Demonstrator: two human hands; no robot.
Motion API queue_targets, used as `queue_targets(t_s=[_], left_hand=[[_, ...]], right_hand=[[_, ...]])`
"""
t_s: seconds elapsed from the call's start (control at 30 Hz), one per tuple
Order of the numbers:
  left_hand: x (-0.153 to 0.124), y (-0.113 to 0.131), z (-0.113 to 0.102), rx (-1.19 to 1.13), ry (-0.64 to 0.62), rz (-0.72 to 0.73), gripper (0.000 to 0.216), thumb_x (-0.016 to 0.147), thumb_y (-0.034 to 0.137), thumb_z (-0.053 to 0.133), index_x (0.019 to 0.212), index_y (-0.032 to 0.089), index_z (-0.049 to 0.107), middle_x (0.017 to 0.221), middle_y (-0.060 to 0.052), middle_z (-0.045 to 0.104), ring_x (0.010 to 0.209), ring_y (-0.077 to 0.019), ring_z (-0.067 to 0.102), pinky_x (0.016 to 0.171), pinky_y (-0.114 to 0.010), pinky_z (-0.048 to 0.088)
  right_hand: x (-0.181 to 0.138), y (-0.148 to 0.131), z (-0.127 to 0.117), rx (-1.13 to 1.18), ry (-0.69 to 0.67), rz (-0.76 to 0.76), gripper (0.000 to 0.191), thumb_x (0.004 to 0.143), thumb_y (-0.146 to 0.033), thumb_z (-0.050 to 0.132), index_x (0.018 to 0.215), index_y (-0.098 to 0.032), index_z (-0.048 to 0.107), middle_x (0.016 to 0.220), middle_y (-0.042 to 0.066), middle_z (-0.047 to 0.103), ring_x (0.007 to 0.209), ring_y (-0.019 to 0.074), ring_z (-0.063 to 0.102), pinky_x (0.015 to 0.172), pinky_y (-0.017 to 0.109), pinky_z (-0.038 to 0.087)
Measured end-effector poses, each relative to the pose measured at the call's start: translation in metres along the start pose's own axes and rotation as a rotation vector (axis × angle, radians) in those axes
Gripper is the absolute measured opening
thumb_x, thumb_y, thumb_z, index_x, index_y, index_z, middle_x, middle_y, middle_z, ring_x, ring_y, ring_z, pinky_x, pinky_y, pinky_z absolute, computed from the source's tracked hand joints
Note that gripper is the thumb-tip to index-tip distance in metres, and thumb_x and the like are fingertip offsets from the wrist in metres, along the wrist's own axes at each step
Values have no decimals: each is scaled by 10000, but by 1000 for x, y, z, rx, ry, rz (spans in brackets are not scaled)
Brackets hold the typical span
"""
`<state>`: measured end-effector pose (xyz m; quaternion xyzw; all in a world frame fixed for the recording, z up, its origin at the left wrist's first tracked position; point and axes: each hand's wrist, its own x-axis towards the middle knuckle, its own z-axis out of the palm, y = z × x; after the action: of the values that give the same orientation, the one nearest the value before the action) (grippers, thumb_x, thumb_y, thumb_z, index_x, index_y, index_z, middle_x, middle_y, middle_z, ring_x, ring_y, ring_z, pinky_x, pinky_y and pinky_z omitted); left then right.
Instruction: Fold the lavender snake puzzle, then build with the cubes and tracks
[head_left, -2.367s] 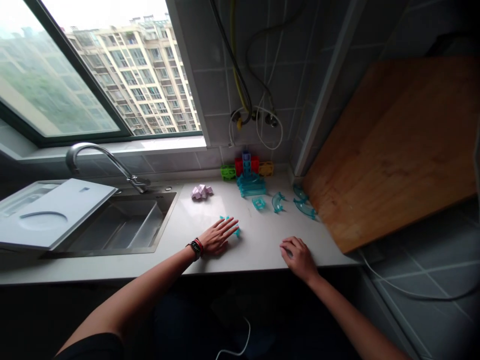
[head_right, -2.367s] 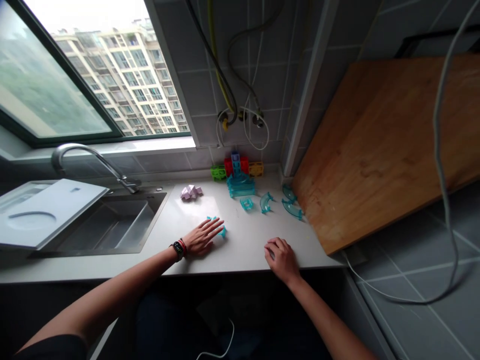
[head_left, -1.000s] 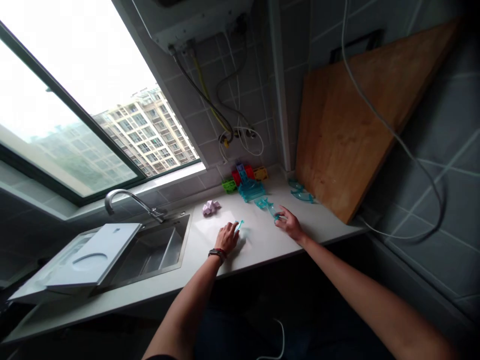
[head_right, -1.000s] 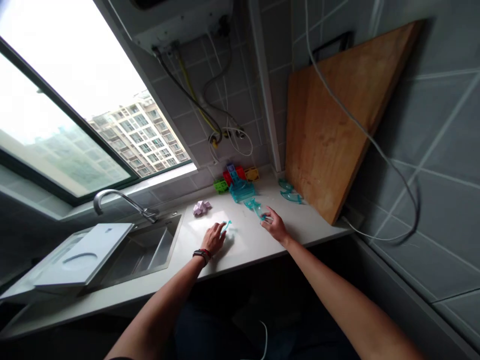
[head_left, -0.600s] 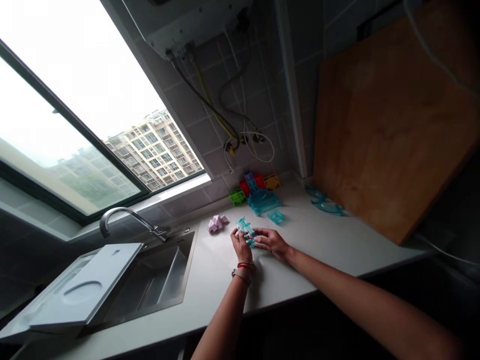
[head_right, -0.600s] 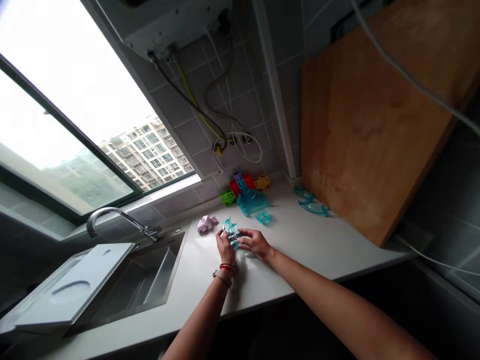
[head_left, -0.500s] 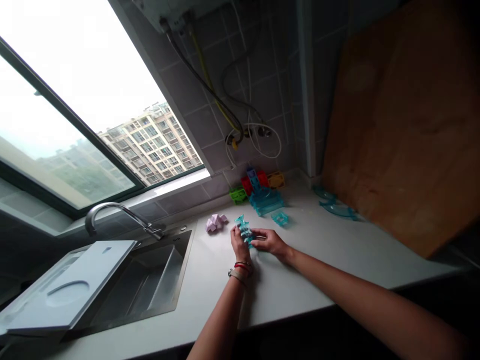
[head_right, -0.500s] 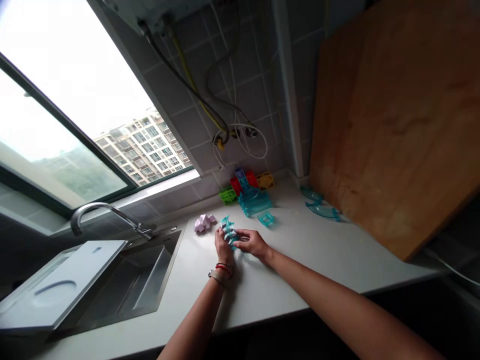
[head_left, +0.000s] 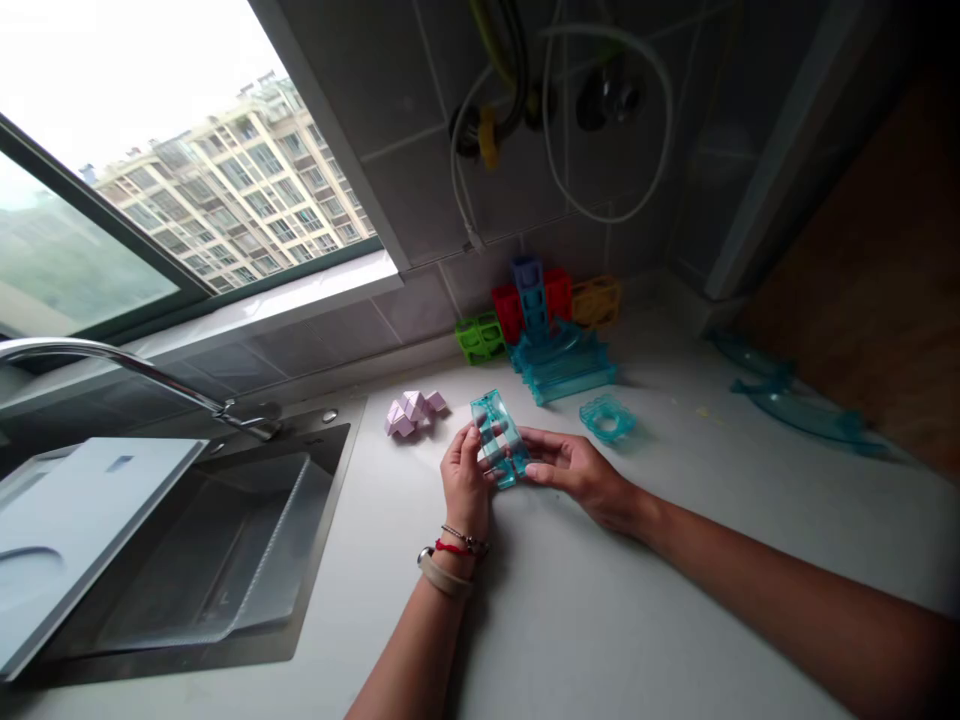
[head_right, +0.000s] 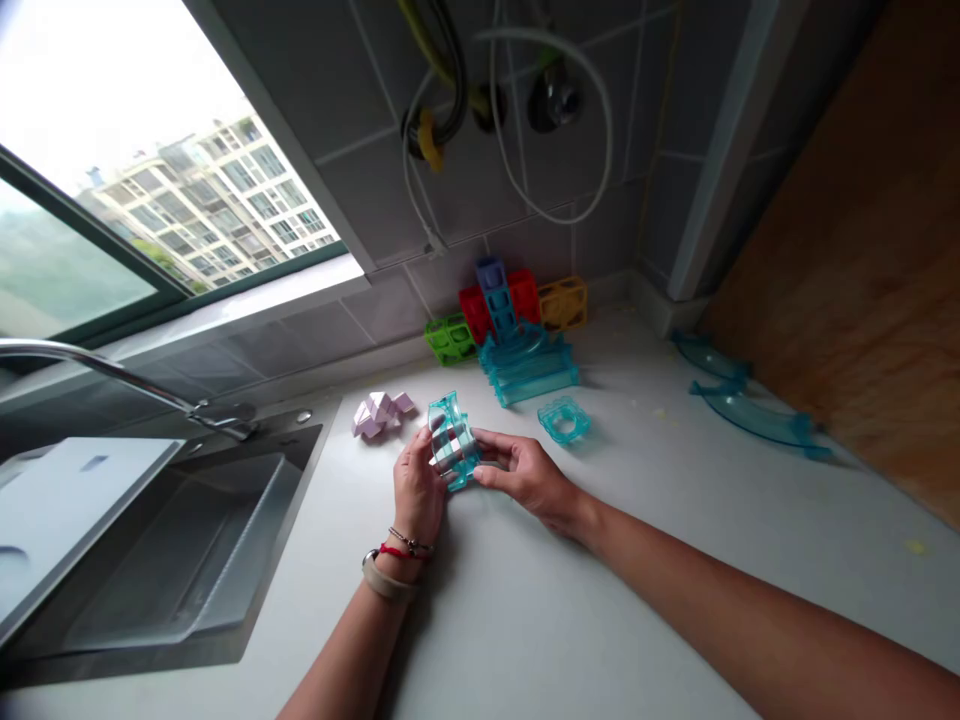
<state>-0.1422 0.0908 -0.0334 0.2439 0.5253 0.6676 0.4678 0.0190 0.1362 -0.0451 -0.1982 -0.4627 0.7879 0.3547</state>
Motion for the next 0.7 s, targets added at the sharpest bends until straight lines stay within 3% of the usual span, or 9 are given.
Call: queue_targets(t_s=[0.33, 0.47, 0.7], left_hand=[[-1, 3, 1, -4, 27, 2, 516, 805, 543, 802, 1166, 198, 674, 1080, -105, 777, 797, -228, 783, 659, -291, 615], [-1, 4, 1, 0, 12, 4, 515, 802, 554, 799, 1146, 195, 667, 1069, -102, 776, 800, -230, 783, 673, -307, 622], [-3, 8, -1, 16, -17, -20, 470, 832, 558, 765, 1108, 198, 646, 1046, -108, 768, 728, -220, 777, 623, -308, 616]], right_hand=[[1, 0, 0, -26, -47, 26, 560, 763, -338, 895, 1286, -226, 730, 1301, 90, 737, 1255, 312, 653, 1183, 549, 418], [0, 1, -3, -50, -29, 17, 618, 728, -339, 919, 1303, -221, 722, 1327, 93, 725, 1293, 327, 626, 1206, 573, 386], [-1, -2, -2, -43, -43, 24, 619, 731, -337, 909, 1310, -233, 717, 1334, 88, 719, 1293, 332, 627, 1204, 590, 384]])
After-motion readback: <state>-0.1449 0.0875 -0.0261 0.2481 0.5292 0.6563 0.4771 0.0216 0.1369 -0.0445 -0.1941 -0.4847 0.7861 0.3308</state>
